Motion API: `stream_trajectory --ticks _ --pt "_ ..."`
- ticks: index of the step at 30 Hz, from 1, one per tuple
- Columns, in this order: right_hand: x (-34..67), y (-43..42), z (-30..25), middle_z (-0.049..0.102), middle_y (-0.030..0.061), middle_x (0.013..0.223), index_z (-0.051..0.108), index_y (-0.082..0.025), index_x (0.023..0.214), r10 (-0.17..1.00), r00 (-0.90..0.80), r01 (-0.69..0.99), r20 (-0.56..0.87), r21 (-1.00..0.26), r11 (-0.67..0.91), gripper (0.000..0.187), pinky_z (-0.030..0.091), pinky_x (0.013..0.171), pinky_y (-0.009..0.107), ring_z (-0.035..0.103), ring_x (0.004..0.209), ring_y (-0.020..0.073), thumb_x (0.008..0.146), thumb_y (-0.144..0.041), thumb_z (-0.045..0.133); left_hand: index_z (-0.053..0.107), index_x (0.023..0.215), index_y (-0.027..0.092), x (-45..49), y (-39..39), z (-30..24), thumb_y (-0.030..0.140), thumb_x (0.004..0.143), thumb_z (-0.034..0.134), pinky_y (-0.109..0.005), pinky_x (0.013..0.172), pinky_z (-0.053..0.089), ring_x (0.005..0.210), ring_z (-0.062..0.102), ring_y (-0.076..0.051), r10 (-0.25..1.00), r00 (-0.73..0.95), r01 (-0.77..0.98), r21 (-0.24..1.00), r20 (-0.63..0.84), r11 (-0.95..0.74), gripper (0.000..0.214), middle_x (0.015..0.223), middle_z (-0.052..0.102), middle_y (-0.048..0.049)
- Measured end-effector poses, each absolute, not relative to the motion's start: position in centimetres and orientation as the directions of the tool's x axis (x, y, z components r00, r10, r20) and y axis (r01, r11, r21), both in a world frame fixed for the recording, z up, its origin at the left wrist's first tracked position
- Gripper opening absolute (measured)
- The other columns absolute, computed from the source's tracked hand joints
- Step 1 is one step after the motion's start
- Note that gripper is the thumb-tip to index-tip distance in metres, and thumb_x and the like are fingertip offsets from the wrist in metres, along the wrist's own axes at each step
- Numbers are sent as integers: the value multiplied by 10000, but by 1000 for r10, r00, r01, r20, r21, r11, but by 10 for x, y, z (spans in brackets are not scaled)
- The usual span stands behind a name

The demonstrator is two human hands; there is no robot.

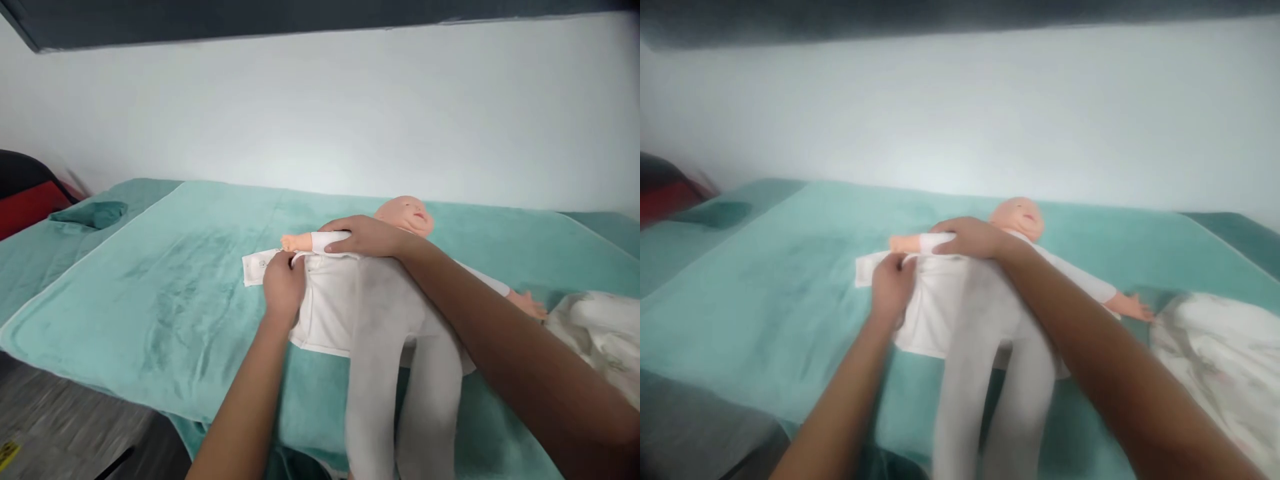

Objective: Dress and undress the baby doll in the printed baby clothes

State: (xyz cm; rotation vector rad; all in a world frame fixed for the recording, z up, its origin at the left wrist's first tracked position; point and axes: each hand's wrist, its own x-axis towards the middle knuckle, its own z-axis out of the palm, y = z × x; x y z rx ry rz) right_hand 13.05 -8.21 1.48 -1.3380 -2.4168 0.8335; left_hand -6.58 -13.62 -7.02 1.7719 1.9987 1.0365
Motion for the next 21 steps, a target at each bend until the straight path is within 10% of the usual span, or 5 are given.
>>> stream_trajectory --ticks 8,12,16,21 --pt "129 -89 18 706 14 1154 742 -285 1060 868 -470 816 -160 -454 358 478 455 822 327 630 1034 285 772 -652 638 649 888 160 -83 -142 -70 303 763 637 -266 725 463 764 593 -152 933 -353 -59 993 71 -98 190 829 655 -10" --pt "112 -87 12 720 52 1097 731 -279 1032 907 -405 895 -116 -255 367 434 442 755 331 643 968 276 824 -623 568 648 884 177 -66 -149 -67 277 807 600 -274 767 465 784 590 -160 878 -399 205 959 266 -197 135 844 652 -16" --pt "104 -92 13 721 111 988 722 -187 906 887 -458 883 -57 -147 446 211 416 710 320 644 857 244 840 -332 584 641 928 189 -30 -154 -56 251 874 534 -286 814 442 840 592 -173 886 -87 502 788 455 -355 134 897 670 -30" --pt "177 -120 10 709 66 1002 688 -217 919 903 -53 889 427 -392 238 253 417 739 297 614 900 210 911 -342 469 640 914 172 -16 -153 -38 330 880 566 -284 773 425 804 582 -170 968 -113 442 884 226 -154 178 888 674 -28"
